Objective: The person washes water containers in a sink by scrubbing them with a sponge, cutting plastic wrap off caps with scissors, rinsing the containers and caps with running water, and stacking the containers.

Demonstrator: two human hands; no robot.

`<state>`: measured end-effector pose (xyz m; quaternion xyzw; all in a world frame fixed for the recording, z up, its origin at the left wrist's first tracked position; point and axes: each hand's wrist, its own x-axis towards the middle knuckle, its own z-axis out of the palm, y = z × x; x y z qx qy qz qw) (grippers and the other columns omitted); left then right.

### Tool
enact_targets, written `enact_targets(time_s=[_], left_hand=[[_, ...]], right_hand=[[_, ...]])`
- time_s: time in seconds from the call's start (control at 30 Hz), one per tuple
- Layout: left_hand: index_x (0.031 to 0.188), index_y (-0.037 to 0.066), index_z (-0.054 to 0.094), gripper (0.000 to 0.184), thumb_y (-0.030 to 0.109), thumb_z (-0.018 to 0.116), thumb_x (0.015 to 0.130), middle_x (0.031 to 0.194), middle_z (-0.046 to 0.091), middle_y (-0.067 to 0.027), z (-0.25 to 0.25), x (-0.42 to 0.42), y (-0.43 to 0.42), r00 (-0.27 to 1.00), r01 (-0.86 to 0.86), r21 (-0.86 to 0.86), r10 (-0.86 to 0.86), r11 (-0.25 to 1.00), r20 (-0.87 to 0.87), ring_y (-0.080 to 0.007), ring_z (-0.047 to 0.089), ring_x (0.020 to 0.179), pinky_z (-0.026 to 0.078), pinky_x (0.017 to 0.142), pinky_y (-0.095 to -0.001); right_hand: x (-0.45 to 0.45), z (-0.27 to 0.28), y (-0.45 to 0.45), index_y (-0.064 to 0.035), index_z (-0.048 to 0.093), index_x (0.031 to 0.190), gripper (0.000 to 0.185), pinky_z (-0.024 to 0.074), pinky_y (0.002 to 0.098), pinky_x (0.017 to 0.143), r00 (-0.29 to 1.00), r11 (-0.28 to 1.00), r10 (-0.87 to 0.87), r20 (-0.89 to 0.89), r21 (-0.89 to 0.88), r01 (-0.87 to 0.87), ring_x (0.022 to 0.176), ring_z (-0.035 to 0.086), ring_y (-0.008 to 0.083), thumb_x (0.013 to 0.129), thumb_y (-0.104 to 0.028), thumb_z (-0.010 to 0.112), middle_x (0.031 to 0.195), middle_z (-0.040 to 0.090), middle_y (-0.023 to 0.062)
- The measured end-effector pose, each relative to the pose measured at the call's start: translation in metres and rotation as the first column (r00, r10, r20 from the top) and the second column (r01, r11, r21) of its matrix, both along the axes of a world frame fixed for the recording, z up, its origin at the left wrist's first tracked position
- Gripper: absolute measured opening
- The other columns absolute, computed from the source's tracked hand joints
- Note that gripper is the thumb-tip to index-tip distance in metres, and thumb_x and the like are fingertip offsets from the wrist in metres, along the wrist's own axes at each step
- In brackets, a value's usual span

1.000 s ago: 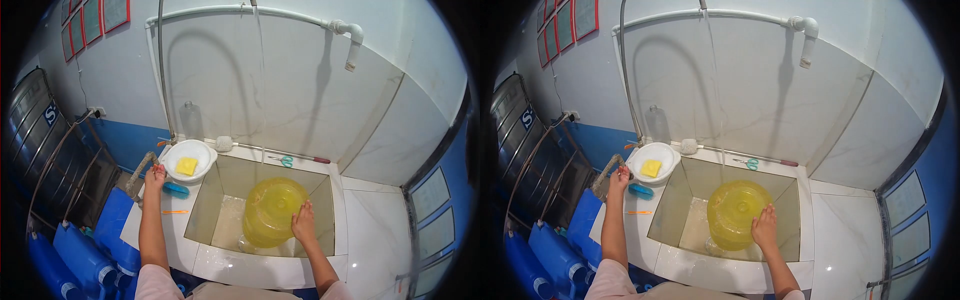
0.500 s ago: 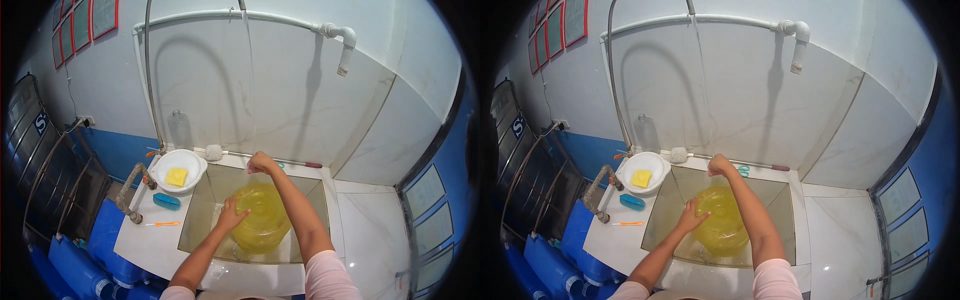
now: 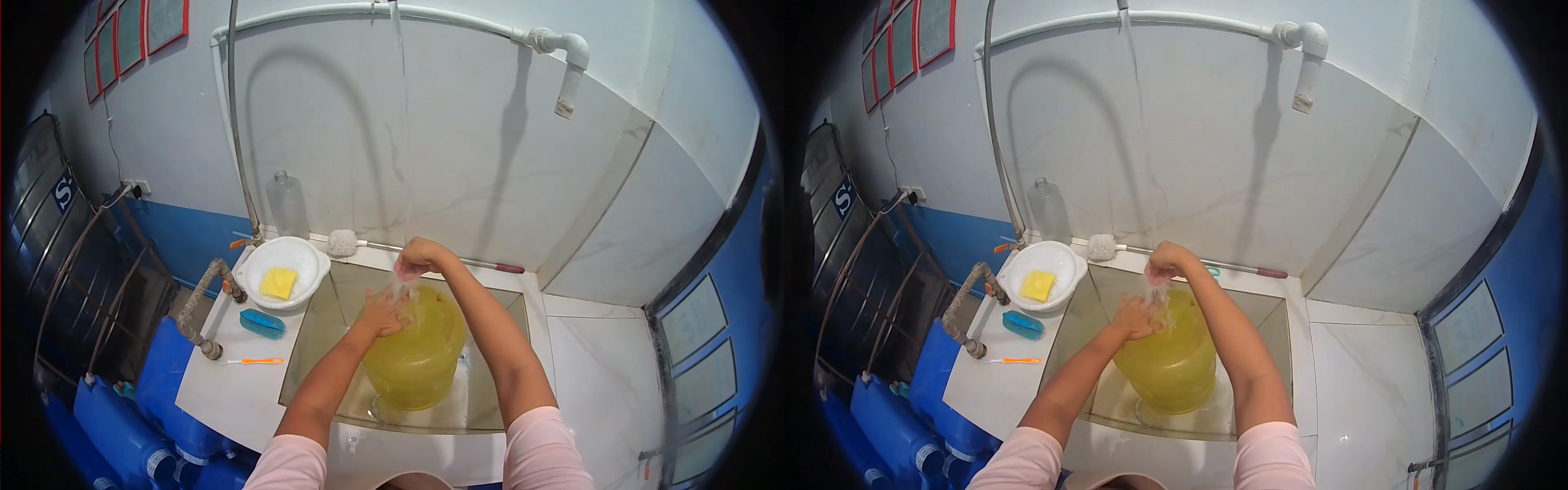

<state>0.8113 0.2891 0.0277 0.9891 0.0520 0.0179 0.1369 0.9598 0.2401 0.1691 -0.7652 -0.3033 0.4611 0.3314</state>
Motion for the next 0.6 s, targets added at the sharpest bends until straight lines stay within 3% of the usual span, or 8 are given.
enact_targets(time_s=[0.03,0.1,0.23,0.3,0.43,0.5,0.53,0.6], left_hand=[[0.144,0.019,0.023,0.077,0.061,0.043,0.082,0.146,0.021,-0.0218,-0.002,0.005,-0.006,1.0,0.004,0.002,-0.004,1.0,-0.002,-0.0481,0.026,0.128,0.016,0.104,-0.061],[0.143,0.02,0.026,0.076,0.059,0.046,0.081,0.15,0.015,-0.0169,0.016,0.006,-0.031,0.72,-0.685,-0.126,0.64,0.718,-0.269,-0.0434,0.018,0.134,0.014,0.104,-0.0615],[0.143,0.019,0.026,0.079,0.061,0.047,0.08,0.15,0.014,-0.0176,0.01,0.002,-0.031,0.883,-0.448,-0.109,0.419,0.888,-0.213,-0.0431,0.02,0.133,0.015,0.103,-0.0631],[0.143,0.018,0.027,0.077,0.058,0.047,0.08,0.15,0.013,-0.0175,-0.002,0.001,-0.005,0.995,0.084,-0.126,-0.076,0.989,0.063,-0.044,0.02,0.133,0.018,0.102,-0.0627],[0.141,0.017,0.032,0.075,0.058,0.048,0.08,0.148,0.02,-0.0168,0.023,0.0,-0.024,0.973,-0.223,0.056,0.226,0.973,-0.044,-0.0439,0.023,0.131,0.019,0.104,-0.0594],[0.141,0.018,0.032,0.074,0.058,0.047,0.08,0.148,0.023,-0.0133,0.015,0.009,-0.044,0.722,-0.687,-0.091,0.663,0.721,-0.199,-0.04,0.023,0.133,0.017,0.104,-0.0593],[0.141,0.018,0.032,0.074,0.058,0.047,0.08,0.148,0.023,-0.0133,0.012,0.009,-0.044,0.723,-0.686,-0.091,0.66,0.722,-0.206,-0.04,0.023,0.133,0.017,0.104,-0.0593],[0.143,0.015,0.026,0.079,0.057,0.047,0.08,0.148,0.022,-0.013,0.0,0.012,-0.036,0.948,-0.294,0.022,0.295,0.955,-0.123,-0.0387,0.021,0.134,0.016,0.105,-0.0595]], right_hand=[[-0.001,0.001,0.0,0.0065,0.064,0.083,0.018,0.0569,0.0307,0.059,1.0,1.0,0.011,0.029,0.023,-0.012,0.066,0.066,0.023,0.073,0.006,0.049,0.076,0.065,0.0173],[-0.004,0.003,-0.001,0.0049,0.065,0.08,0.019,0.0551,0.0305,0.056,1.0,1.0,-0.006,0.027,0.028,0.005,0.063,0.066,0.0219,0.072,0.006,0.047,0.073,0.065,0.0157],[0.004,0.003,0.0,0.0034,0.066,0.076,0.02,0.0527,0.0302,0.051,0.989,0.998,0.068,0.135,-0.003,-0.068,0.057,0.064,0.0203,0.071,0.004,0.047,0.067,0.064,0.0137],[-0.002,0.005,-0.003,0.0045,0.065,0.078,0.018,0.0537,0.0296,0.053,0.991,0.999,0.046,0.128,0.014,-0.049,0.058,0.065,0.0207,0.072,0.004,0.048,0.069,0.065,0.0146],[-0.005,0.009,-0.003,0.0054,0.065,0.077,0.018,0.0538,0.0293,0.054,0.98,0.996,0.061,0.191,0.056,-0.073,0.057,0.064,0.0209,0.071,0.001,0.048,0.07,0.065,0.0149],[-0.005,0.011,-0.005,0.0042,0.065,0.073,0.017,0.0521,0.0302,0.05,0.981,0.996,0.055,0.185,0.062,-0.068,0.053,0.063,0.0209,0.07,0.002,0.048,0.066,0.064,0.0148],[-0.005,0.012,-0.006,0.0029,0.066,0.068,0.018,0.0504,0.031,0.046,0.981,0.996,0.052,0.188,0.068,-0.065,0.05,0.062,0.0209,0.069,0.003,0.048,0.062,0.063,0.0147],[0.0,0.008,-0.005,0.003,0.066,0.068,0.018,0.0508,0.0317,0.046,0.985,0.996,0.022,0.171,0.076,-0.036,0.05,0.062,0.0216,0.069,0.003,0.048,0.062,0.063,0.0156]])
